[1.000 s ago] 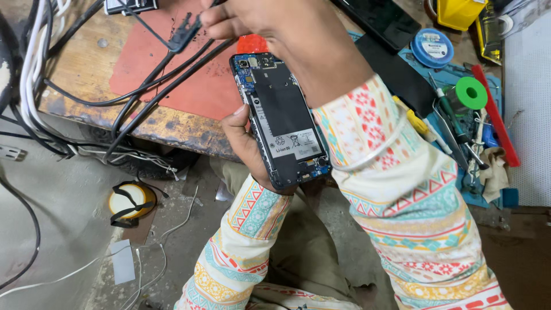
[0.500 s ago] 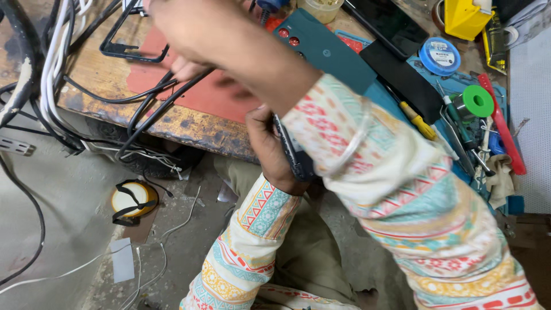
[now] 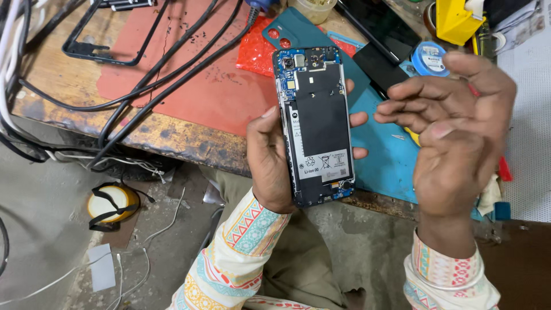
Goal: The person disassembles a smartphone, removes the back cover, and uses tweezers to lift a black adhesive film over the battery. They then place a new battery into the phone's chassis.
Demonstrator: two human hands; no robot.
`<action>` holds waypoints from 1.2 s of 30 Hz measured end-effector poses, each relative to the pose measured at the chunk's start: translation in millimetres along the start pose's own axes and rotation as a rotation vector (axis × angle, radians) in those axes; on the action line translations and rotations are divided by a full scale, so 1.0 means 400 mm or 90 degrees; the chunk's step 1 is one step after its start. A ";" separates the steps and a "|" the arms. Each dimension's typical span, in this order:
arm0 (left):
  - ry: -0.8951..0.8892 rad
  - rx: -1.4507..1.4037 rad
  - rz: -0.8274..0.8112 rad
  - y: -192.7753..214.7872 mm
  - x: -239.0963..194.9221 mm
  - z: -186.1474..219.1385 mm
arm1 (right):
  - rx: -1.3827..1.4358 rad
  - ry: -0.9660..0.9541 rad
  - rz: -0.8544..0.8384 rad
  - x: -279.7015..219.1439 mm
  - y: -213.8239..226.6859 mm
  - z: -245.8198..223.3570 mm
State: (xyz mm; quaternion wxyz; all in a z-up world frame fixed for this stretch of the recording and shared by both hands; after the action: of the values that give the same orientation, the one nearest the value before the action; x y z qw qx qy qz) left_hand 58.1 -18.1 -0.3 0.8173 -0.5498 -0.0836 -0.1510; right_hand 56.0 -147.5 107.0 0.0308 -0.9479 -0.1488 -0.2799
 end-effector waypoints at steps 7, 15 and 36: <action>0.071 0.029 0.050 0.029 -0.009 -0.030 | -0.392 0.046 -0.231 -0.012 -0.060 0.046; 0.072 0.079 0.103 0.051 -0.001 -0.039 | -0.423 0.075 -0.212 0.002 -0.056 0.032; 0.059 0.223 0.051 0.027 0.023 -0.056 | -0.569 0.246 -0.367 -0.021 -0.109 -0.044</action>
State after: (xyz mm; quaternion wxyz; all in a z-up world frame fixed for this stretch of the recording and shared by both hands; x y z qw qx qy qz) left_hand 69.5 -36.3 -15.4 0.9090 -0.3942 -0.0489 -0.1265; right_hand 27.1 -110.7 116.4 -0.4245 -0.7215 -0.2606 -0.4810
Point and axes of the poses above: each hand's wrist, its own x-axis towards the middle knuckle, its own y-axis out of the back of the hand, z = x × y, the point moved 8 cm from there along x, towards the middle knuckle, and after that the axes turned 14 degrees about x, right-handed, at the moved point
